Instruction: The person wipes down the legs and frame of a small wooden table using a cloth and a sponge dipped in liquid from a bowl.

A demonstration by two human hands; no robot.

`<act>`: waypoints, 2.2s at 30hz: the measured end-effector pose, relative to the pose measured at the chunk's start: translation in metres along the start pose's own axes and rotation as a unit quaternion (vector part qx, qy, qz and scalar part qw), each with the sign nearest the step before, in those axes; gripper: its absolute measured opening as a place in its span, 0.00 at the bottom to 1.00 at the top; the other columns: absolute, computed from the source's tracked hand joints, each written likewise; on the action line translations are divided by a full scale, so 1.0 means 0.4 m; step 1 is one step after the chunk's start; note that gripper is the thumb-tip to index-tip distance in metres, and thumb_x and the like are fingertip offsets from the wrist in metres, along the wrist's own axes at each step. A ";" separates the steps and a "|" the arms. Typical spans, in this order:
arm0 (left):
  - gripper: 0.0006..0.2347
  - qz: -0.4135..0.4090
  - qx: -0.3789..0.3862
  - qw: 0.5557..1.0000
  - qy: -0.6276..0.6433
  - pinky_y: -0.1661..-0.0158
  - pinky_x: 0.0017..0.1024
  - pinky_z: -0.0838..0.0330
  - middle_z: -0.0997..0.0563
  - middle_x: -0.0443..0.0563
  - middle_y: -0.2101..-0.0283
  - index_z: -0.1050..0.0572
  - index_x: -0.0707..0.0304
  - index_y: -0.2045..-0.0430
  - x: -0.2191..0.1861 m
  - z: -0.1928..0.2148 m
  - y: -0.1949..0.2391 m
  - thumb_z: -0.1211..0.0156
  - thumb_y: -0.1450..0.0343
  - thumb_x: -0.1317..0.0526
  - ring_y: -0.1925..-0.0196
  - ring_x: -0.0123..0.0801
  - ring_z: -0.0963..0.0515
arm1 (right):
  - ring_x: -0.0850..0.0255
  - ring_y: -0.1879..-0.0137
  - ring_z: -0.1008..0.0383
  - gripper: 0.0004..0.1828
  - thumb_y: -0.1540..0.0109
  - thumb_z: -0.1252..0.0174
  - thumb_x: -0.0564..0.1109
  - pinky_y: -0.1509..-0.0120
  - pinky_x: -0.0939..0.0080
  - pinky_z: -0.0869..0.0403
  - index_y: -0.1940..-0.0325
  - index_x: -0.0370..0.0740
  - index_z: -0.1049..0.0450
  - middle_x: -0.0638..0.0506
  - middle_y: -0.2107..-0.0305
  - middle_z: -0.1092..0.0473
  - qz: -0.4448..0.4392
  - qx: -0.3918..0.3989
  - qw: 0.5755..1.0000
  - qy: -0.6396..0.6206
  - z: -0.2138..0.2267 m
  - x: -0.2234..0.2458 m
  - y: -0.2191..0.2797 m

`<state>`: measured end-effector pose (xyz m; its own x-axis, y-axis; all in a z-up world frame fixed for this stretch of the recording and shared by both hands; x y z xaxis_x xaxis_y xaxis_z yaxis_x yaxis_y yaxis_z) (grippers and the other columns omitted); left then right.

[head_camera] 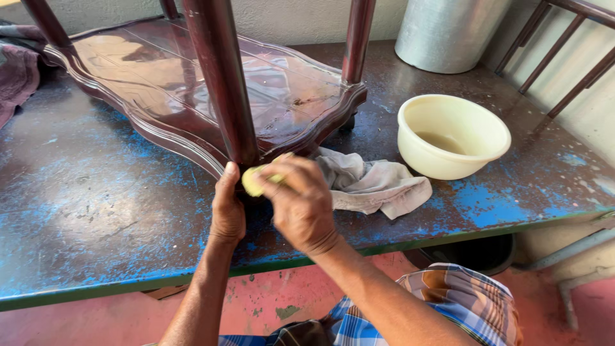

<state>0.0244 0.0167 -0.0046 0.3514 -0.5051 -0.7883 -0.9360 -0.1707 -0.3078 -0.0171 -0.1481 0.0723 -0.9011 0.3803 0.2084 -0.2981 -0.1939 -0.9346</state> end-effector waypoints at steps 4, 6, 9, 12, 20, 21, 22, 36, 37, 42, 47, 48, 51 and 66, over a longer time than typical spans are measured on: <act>0.22 -0.023 -0.014 0.997 0.074 0.38 0.37 0.33 0.21 0.51 0.46 0.28 0.64 0.43 -0.017 -0.013 -0.017 0.50 0.25 0.46 0.42 0.37 0.23 | 0.52 0.44 0.28 0.17 0.45 0.38 0.36 0.38 0.49 0.32 0.54 0.49 0.17 0.53 0.55 0.26 0.036 0.044 0.997 0.060 0.015 -0.016 -0.019; 0.21 -0.020 -0.039 0.997 0.071 0.38 0.38 0.33 0.21 0.51 0.45 0.29 0.63 0.44 -0.017 -0.008 -0.016 0.50 0.24 0.47 0.41 0.37 0.24 | 0.52 0.45 0.28 0.17 0.44 0.39 0.38 0.37 0.50 0.32 0.53 0.51 0.17 0.52 0.55 0.27 -0.029 0.038 0.997 0.059 0.011 -0.037 -0.015; 0.20 -0.007 -0.037 0.996 0.078 0.38 0.39 0.33 0.20 0.51 0.47 0.28 0.65 0.46 -0.016 -0.009 -0.020 0.49 0.24 0.48 0.43 0.38 0.23 | 0.53 0.43 0.29 0.16 0.40 0.41 0.38 0.33 0.51 0.30 0.49 0.50 0.18 0.53 0.53 0.27 -0.073 0.030 0.997 0.020 -0.011 -0.038 -0.007; 0.20 -0.011 -0.013 0.995 0.101 0.38 0.39 0.33 0.20 0.51 0.47 0.27 0.64 0.46 -0.021 -0.013 -0.015 0.48 0.25 0.48 0.43 0.38 0.23 | 0.50 0.40 0.29 0.18 0.42 0.41 0.37 0.30 0.48 0.31 0.50 0.48 0.18 0.51 0.52 0.28 0.055 0.070 0.996 -0.001 -0.006 -0.026 0.005; 0.22 -0.006 -0.043 0.998 0.045 0.38 0.36 0.33 0.20 0.49 0.47 0.27 0.63 0.45 -0.017 -0.014 -0.018 0.49 0.27 0.47 0.42 0.36 0.22 | 0.52 0.47 0.27 0.18 0.41 0.42 0.32 0.40 0.53 0.26 0.54 0.50 0.17 0.52 0.56 0.25 -0.149 -0.016 0.988 0.036 0.013 -0.133 -0.025; 0.21 -0.017 -0.035 0.998 0.057 0.38 0.37 0.33 0.20 0.50 0.46 0.28 0.63 0.45 -0.013 -0.016 -0.019 0.48 0.26 0.47 0.42 0.37 0.23 | 0.51 0.45 0.28 0.17 0.41 0.41 0.32 0.38 0.53 0.26 0.54 0.50 0.18 0.51 0.55 0.26 -0.108 -0.001 0.994 0.005 0.005 -0.106 -0.014; 0.21 -0.029 -0.028 0.997 0.068 0.37 0.38 0.33 0.20 0.50 0.46 0.28 0.64 0.45 -0.011 -0.018 -0.019 0.48 0.25 0.47 0.42 0.37 0.23 | 0.51 0.44 0.28 0.17 0.42 0.41 0.32 0.35 0.52 0.27 0.53 0.49 0.19 0.51 0.54 0.26 -0.066 0.014 0.997 -0.025 -0.005 -0.060 0.009; 0.23 -0.017 -0.042 0.998 0.032 0.38 0.37 0.33 0.20 0.51 0.45 0.28 0.65 0.44 -0.015 -0.028 -0.006 0.51 0.26 0.46 0.41 0.37 0.22 | 0.53 0.52 0.22 0.15 0.45 0.38 0.29 0.46 0.57 0.23 0.58 0.41 0.19 0.47 0.60 0.24 -0.176 -0.059 0.979 -0.079 -0.019 -0.153 0.073; 0.23 -0.015 -0.046 0.998 0.028 0.38 0.37 0.32 0.20 0.50 0.45 0.28 0.65 0.43 -0.012 -0.028 -0.009 0.51 0.26 0.46 0.41 0.36 0.23 | 0.55 0.53 0.22 0.13 0.45 0.36 0.30 0.46 0.57 0.23 0.59 0.42 0.18 0.48 0.61 0.23 -0.209 -0.092 0.971 -0.066 -0.011 -0.202 0.052; 0.23 -0.004 -0.043 0.998 0.045 0.40 0.39 0.32 0.20 0.52 0.46 0.28 0.66 0.43 -0.012 -0.016 -0.021 0.51 0.24 0.46 0.43 0.39 0.23 | 0.57 0.57 0.22 0.09 0.47 0.35 0.31 0.48 0.58 0.24 0.65 0.40 0.19 0.50 0.65 0.23 -0.240 -0.070 0.962 -0.106 -0.059 -0.147 0.073; 0.25 0.000 -0.038 0.999 0.039 0.39 0.37 0.32 0.20 0.51 0.44 0.28 0.64 0.42 -0.014 -0.020 -0.012 0.51 0.25 0.43 0.41 0.37 0.23 | 0.58 0.59 0.21 0.09 0.46 0.36 0.31 0.53 0.60 0.23 0.64 0.39 0.19 0.50 0.64 0.23 -0.283 -0.110 0.946 -0.115 -0.020 -0.195 0.029; 0.25 -0.005 -0.041 0.998 0.038 0.38 0.38 0.32 0.21 0.51 0.44 0.28 0.64 0.42 -0.017 -0.023 -0.018 0.50 0.26 0.44 0.41 0.37 0.23 | 0.58 0.58 0.21 0.10 0.46 0.37 0.31 0.51 0.60 0.23 0.63 0.39 0.19 0.50 0.64 0.23 -0.244 -0.095 0.960 -0.097 -0.024 -0.181 0.021; 0.25 -0.004 -0.045 0.998 0.037 0.39 0.39 0.32 0.21 0.52 0.44 0.29 0.64 0.42 -0.023 -0.026 -0.020 0.49 0.26 0.44 0.41 0.38 0.23 | 0.56 0.53 0.23 0.12 0.46 0.38 0.29 0.45 0.58 0.24 0.61 0.39 0.19 0.50 0.62 0.25 -0.145 -0.050 0.987 -0.056 -0.019 -0.109 0.034; 0.27 0.047 -0.003 0.997 0.064 0.41 0.40 0.31 0.21 0.56 0.47 0.28 0.68 0.43 -0.025 -0.019 -0.017 0.52 0.23 0.41 0.46 0.41 0.22 | 0.59 0.53 0.29 0.11 0.41 0.36 0.39 0.48 0.59 0.26 0.55 0.48 0.16 0.60 0.61 0.28 -0.004 0.061 0.998 0.032 -0.046 -0.052 0.064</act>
<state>0.0269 0.0167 0.0094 0.2566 -0.6226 -0.7393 -0.9650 -0.1223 -0.2320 -0.0001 -0.1443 0.0390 -0.8776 0.4389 0.1931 -0.3449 -0.2981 -0.8900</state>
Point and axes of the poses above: each hand's wrist, its own y-axis away from the middle knuckle, its own z-axis out of the back of the hand, x = y × z, the point moved 2 cm from there along -y, towards the middle knuckle
